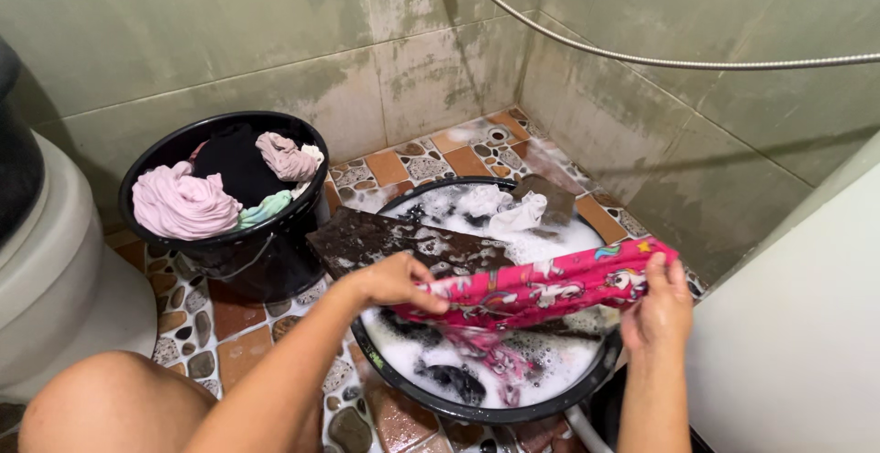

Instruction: The person hand-washes clothes in a bathroom using a washboard and soapy water. They scrub a pink patterned garment and a white cloth against the washboard, then transfer the items into a black bucket.

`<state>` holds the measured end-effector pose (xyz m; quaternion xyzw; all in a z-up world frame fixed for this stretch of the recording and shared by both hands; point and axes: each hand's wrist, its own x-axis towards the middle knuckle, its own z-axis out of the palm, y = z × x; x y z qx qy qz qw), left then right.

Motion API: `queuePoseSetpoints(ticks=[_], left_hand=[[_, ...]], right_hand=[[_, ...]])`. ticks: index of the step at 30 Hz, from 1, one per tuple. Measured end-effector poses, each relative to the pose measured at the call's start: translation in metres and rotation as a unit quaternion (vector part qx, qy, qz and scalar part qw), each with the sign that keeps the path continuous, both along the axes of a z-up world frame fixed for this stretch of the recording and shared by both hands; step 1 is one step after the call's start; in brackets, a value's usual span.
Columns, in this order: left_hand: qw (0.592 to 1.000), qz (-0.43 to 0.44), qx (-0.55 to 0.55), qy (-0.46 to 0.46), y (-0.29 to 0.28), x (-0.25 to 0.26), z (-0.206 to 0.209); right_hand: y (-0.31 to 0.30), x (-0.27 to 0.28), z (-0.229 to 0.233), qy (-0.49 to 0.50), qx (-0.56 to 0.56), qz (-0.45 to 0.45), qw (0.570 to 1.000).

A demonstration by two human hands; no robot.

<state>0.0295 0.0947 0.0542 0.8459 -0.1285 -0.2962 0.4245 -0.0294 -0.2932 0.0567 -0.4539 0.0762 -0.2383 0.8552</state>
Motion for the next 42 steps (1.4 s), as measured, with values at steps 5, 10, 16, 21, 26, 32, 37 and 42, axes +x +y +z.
queuePoseSetpoints(ticks=[5,10,16,21,26,32,37,42], left_hand=[[0.947,0.111,0.24,-0.184,0.017,0.009,0.006],[0.889,0.425,0.044,-0.164,0.024,0.023,-0.025],[0.699,0.482,-0.462,0.257,-0.017,0.041,-0.051],[0.771,0.455,-0.413,0.167,-0.06,0.05,-0.027],[0.915,0.315,-0.253,0.014,-0.103,0.041,0.0],[0.92,0.171,-0.323,0.14,-0.161,0.011,0.024],[0.851,0.154,-0.45,0.224,-0.156,0.007,0.022],[0.811,0.205,-0.488,0.25,-0.124,0.006,-0.009]], right_hand=[[0.002,0.0,-0.006,-0.024,0.007,-0.025,0.999],[0.0,0.003,-0.014,0.012,0.039,-0.094,0.995],[-0.005,0.014,-0.039,0.038,0.076,-0.091,0.992],[-0.023,0.007,-0.056,0.222,-0.111,-0.087,0.965],[0.02,0.014,-0.06,0.351,-0.416,0.029,0.838],[0.091,0.019,-0.081,0.334,-0.237,0.208,0.888],[0.099,0.017,-0.098,0.315,-0.492,0.236,0.776],[0.094,0.016,-0.108,0.311,-0.369,0.317,0.816]])
